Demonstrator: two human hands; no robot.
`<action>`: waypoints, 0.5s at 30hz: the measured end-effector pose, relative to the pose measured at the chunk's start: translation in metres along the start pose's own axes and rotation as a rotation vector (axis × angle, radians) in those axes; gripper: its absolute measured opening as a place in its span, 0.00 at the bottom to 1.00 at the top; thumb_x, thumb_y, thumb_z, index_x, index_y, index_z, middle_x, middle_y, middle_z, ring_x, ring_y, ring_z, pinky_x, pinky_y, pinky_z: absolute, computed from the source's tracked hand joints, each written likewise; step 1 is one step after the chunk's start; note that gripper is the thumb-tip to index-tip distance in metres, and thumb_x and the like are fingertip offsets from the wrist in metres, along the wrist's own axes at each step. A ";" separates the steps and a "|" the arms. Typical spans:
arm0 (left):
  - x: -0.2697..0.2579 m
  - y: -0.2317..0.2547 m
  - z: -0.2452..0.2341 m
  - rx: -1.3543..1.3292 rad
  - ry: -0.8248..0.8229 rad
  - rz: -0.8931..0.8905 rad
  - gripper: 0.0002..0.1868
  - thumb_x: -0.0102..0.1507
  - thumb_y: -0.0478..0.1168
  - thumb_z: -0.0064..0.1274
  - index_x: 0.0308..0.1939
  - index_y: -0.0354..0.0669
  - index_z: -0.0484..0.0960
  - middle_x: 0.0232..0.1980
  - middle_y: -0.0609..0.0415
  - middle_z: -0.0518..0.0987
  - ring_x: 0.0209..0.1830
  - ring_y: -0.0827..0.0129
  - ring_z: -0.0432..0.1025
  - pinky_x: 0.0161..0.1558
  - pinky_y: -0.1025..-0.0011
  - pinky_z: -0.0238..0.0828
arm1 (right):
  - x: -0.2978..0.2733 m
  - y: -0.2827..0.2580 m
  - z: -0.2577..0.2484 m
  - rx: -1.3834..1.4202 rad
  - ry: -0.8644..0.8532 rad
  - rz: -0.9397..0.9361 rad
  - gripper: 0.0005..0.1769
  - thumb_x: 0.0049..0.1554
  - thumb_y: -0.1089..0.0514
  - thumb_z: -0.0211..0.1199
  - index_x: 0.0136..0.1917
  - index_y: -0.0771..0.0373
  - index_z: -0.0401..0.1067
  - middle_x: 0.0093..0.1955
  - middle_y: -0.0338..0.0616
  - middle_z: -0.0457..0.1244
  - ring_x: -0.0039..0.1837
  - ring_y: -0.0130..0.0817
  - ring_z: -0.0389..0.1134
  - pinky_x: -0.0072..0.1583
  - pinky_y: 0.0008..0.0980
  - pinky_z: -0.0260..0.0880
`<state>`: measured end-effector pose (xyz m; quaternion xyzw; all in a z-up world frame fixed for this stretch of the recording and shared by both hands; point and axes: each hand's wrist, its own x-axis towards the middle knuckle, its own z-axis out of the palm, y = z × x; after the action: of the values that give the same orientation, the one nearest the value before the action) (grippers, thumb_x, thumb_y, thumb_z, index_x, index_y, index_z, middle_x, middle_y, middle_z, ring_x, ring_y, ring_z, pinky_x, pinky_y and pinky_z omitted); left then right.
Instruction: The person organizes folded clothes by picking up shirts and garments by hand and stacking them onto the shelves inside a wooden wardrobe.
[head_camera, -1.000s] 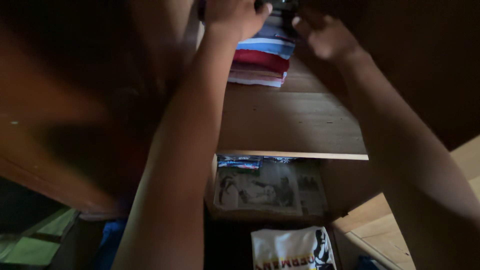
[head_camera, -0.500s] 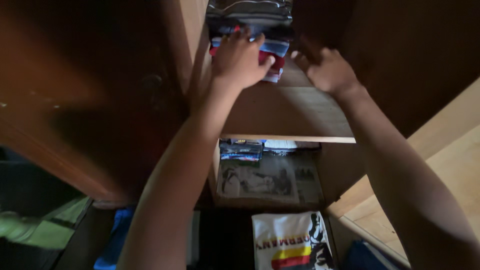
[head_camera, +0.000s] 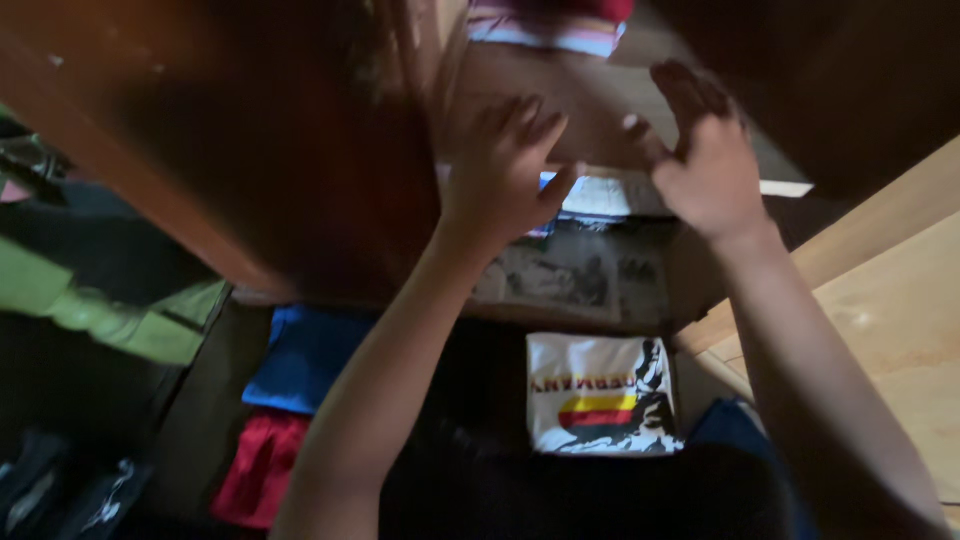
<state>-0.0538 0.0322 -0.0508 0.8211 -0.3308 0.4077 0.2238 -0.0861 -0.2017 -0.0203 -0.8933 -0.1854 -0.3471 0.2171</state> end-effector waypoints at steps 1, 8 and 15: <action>-0.015 0.001 -0.005 -0.017 -0.036 -0.022 0.28 0.63 0.54 0.61 0.59 0.39 0.79 0.62 0.37 0.76 0.65 0.43 0.69 0.67 0.48 0.63 | -0.010 -0.005 0.002 0.019 0.001 0.014 0.28 0.65 0.51 0.67 0.72 0.67 0.69 0.72 0.61 0.63 0.71 0.60 0.63 0.70 0.49 0.64; -0.107 0.005 -0.034 -0.007 -0.239 -0.191 0.27 0.63 0.52 0.59 0.61 0.41 0.80 0.62 0.39 0.76 0.65 0.44 0.69 0.68 0.45 0.60 | -0.098 -0.036 0.051 0.138 -0.027 -0.014 0.29 0.64 0.53 0.66 0.73 0.68 0.68 0.73 0.58 0.64 0.74 0.55 0.65 0.74 0.47 0.67; -0.204 -0.036 -0.051 0.045 -0.206 -0.297 0.24 0.62 0.50 0.59 0.57 0.40 0.81 0.62 0.39 0.79 0.59 0.41 0.72 0.61 0.48 0.67 | -0.167 -0.054 0.119 0.171 -0.127 0.140 0.30 0.55 0.54 0.69 0.68 0.67 0.69 0.70 0.60 0.63 0.70 0.60 0.64 0.68 0.49 0.65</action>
<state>-0.1457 0.1624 -0.1922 0.9031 -0.2180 0.2913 0.2282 -0.1631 -0.1248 -0.2023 -0.9023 -0.1651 -0.2570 0.3041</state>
